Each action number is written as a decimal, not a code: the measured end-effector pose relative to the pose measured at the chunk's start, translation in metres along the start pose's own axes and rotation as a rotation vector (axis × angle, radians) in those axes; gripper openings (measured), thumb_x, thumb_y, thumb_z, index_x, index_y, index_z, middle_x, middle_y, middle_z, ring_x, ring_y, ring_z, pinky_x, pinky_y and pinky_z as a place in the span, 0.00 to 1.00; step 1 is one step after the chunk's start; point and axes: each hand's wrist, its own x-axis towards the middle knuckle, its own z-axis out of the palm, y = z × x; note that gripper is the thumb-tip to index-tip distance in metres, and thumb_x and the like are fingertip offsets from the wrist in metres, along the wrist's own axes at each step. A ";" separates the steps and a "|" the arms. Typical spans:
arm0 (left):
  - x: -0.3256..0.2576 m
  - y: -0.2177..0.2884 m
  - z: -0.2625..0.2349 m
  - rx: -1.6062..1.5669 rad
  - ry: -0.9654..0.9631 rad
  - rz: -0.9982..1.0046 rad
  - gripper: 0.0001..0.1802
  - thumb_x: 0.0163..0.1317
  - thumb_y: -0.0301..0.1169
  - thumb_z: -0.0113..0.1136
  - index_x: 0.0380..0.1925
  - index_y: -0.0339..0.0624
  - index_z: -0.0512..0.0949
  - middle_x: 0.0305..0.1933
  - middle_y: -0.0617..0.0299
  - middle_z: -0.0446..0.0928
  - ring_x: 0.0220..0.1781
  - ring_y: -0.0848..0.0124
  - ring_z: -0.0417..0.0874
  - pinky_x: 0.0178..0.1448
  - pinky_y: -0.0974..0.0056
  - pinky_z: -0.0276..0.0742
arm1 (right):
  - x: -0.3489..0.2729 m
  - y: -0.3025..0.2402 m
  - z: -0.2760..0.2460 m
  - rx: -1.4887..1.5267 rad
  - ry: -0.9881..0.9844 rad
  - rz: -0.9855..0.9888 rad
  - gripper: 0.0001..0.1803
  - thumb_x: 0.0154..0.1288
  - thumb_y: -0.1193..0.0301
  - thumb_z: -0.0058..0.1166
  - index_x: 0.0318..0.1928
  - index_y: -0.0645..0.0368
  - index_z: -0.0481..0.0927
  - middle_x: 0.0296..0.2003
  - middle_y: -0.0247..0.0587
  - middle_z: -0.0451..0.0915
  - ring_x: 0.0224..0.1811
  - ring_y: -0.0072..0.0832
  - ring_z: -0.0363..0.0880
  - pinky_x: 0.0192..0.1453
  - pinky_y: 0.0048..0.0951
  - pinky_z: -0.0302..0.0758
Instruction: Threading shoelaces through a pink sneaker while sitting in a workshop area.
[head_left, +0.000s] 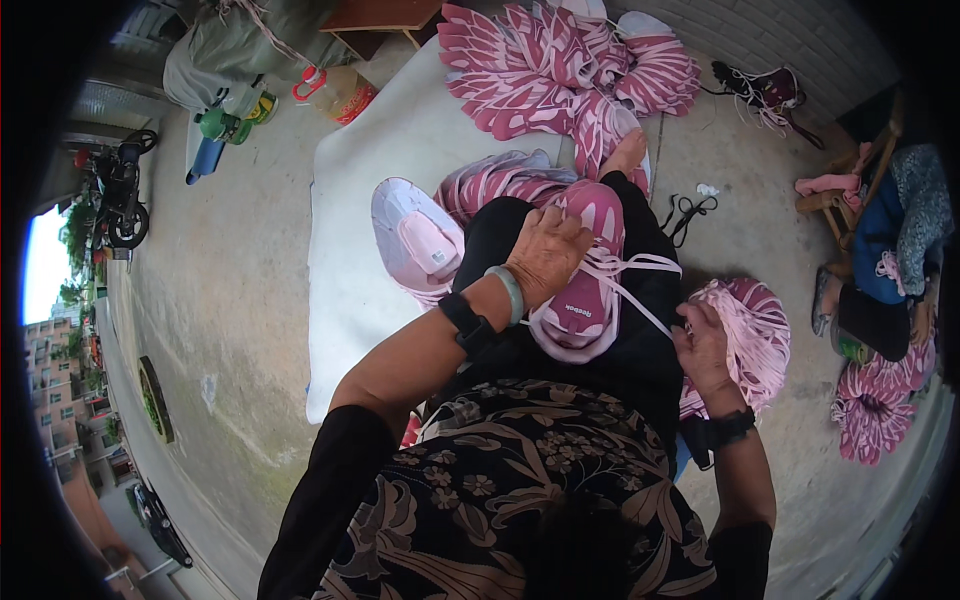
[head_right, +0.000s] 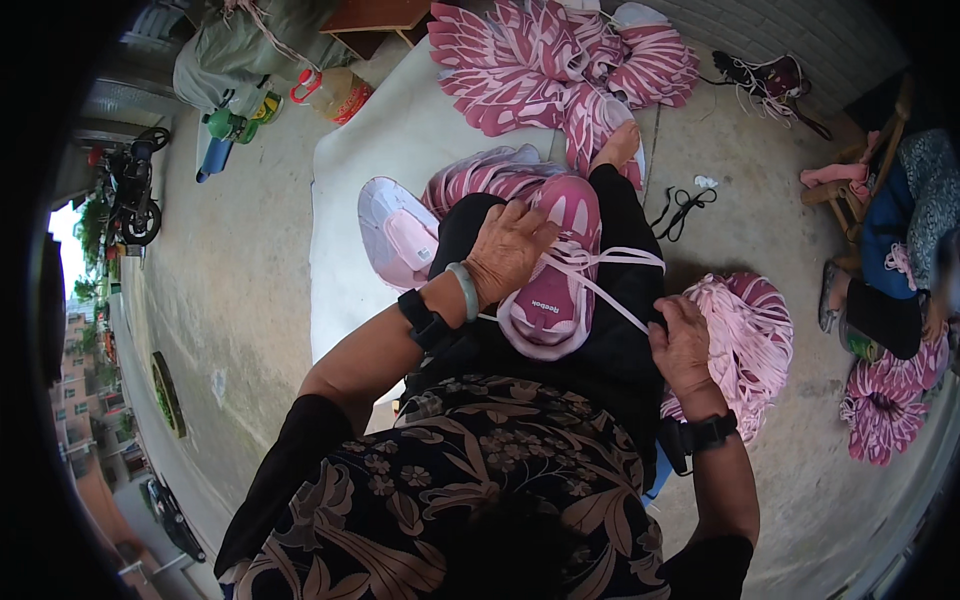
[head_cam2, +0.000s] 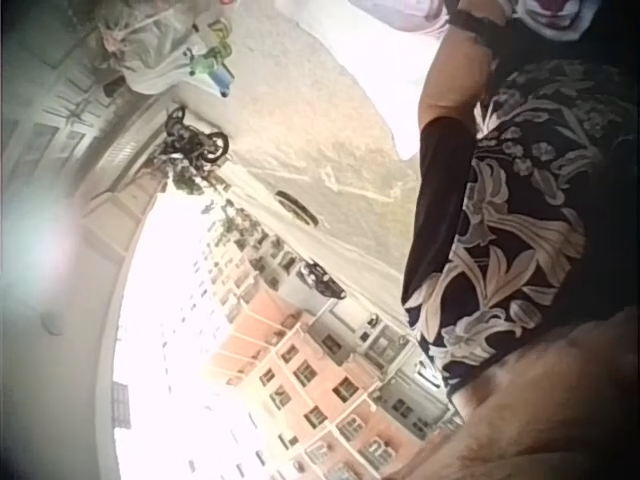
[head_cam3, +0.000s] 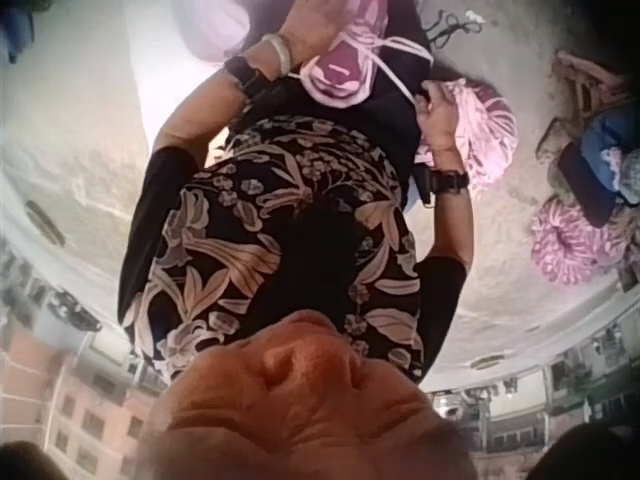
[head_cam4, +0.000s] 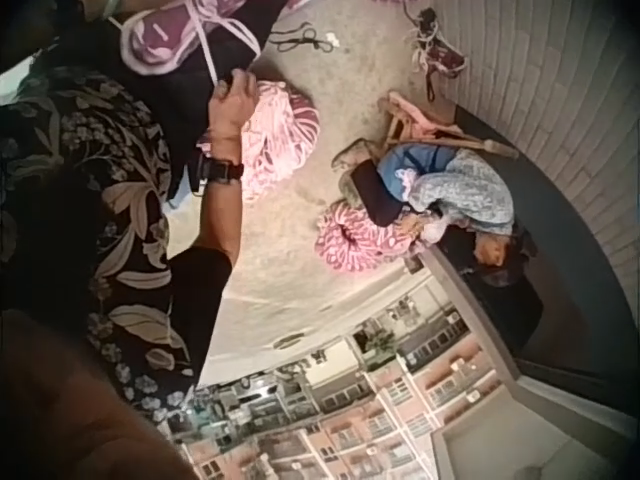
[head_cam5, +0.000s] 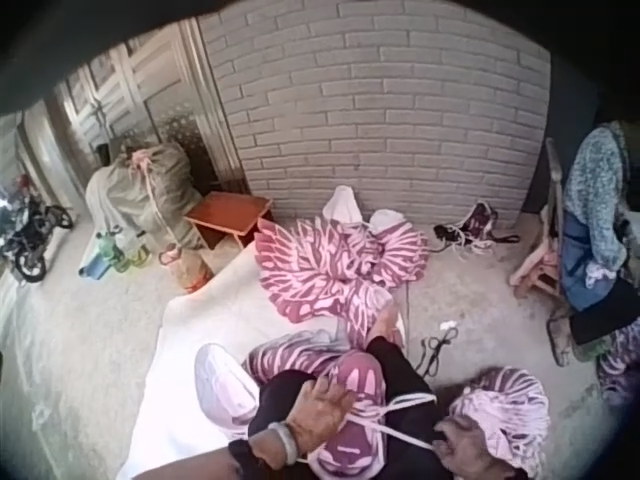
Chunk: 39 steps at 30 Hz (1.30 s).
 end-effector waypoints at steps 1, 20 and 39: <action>0.003 -0.003 0.001 0.044 -0.058 0.097 0.15 0.41 0.27 0.57 0.34 0.43 0.76 0.39 0.59 0.72 0.44 0.61 0.70 0.45 0.58 0.67 | 0.010 -0.006 0.006 0.006 0.007 0.007 0.17 0.43 0.77 0.53 0.39 0.59 0.72 0.33 0.44 0.74 0.40 0.43 0.71 0.47 0.40 0.68; 0.028 -0.038 -0.020 -0.923 -0.710 -0.240 0.07 0.53 0.32 0.61 0.28 0.39 0.79 0.20 0.68 0.73 0.20 0.83 0.68 0.23 0.75 0.65 | 0.045 -0.046 0.035 0.331 -0.025 -0.005 0.11 0.51 0.79 0.53 0.38 0.60 0.73 0.24 0.43 0.73 0.25 0.36 0.73 0.28 0.30 0.70; 0.007 -0.015 0.001 -0.724 -0.153 -0.437 0.18 0.61 0.42 0.50 0.25 0.35 0.73 0.22 0.54 0.73 0.27 0.66 0.72 0.34 0.65 0.67 | -0.066 0.016 -0.063 -0.242 0.170 -0.160 0.05 0.49 0.75 0.52 0.29 0.62 0.75 0.17 0.44 0.71 0.16 0.39 0.69 0.21 0.35 0.66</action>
